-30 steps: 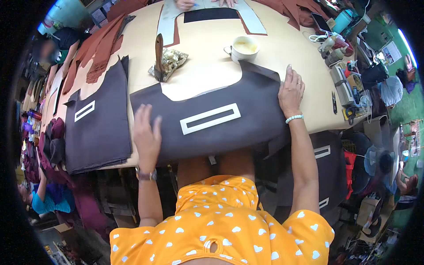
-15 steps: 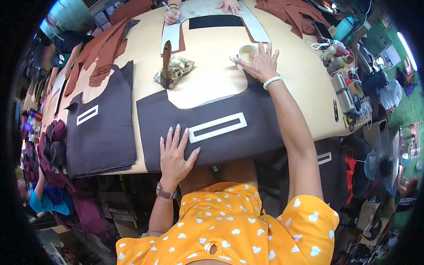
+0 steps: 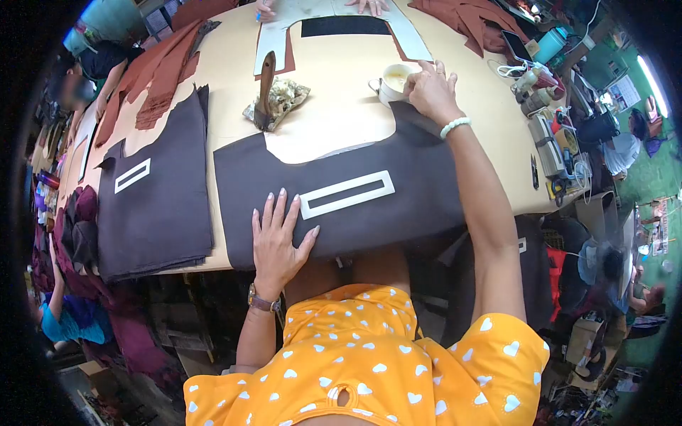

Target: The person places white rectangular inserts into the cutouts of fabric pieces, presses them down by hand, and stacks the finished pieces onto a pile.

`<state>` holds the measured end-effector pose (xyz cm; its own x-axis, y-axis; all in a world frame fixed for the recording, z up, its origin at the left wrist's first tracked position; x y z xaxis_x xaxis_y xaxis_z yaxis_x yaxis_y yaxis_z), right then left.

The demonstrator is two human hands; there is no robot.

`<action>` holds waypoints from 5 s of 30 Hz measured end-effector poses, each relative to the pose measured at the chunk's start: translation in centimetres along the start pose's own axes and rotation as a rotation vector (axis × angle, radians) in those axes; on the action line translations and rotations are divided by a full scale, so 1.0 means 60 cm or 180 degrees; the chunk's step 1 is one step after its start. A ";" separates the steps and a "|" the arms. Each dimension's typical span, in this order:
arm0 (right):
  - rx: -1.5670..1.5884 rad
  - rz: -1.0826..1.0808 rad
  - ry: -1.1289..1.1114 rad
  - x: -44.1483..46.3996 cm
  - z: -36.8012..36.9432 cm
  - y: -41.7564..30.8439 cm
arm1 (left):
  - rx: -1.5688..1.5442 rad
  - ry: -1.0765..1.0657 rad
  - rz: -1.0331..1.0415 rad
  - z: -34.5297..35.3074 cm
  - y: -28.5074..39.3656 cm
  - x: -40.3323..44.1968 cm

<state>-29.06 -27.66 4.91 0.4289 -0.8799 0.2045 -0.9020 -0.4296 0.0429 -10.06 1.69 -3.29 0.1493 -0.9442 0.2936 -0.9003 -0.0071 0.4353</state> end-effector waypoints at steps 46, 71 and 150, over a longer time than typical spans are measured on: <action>-0.2167 -0.0730 -0.0617 -0.296 0.048 -0.118 | 0.0327 0.0395 -0.0547 -0.040 -0.077 -0.042; -0.1804 -0.1272 -0.0345 -0.315 0.048 -0.262 | 0.0502 0.0901 -0.0569 -0.039 -0.100 -0.055; -0.1356 0.3848 0.0274 -1.033 0.088 0.646 | -0.2135 -0.2892 0.1937 0.311 0.385 -0.196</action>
<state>-90.34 9.15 -11.28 -0.6594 -0.6405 0.3937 -0.6652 0.7410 0.0913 -40.28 6.49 -12.59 -0.7817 -0.6231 0.0273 -0.3040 0.4189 0.8556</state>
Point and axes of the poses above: each hand's wrist, its own x-axis towards the middle knuckle, its own z-axis out of the palm, y = z × x, the point moved 3 cm from there along x, towards the middle knuckle, and after that the axes turned 7 degrees about -x, right-handed, at the moved point
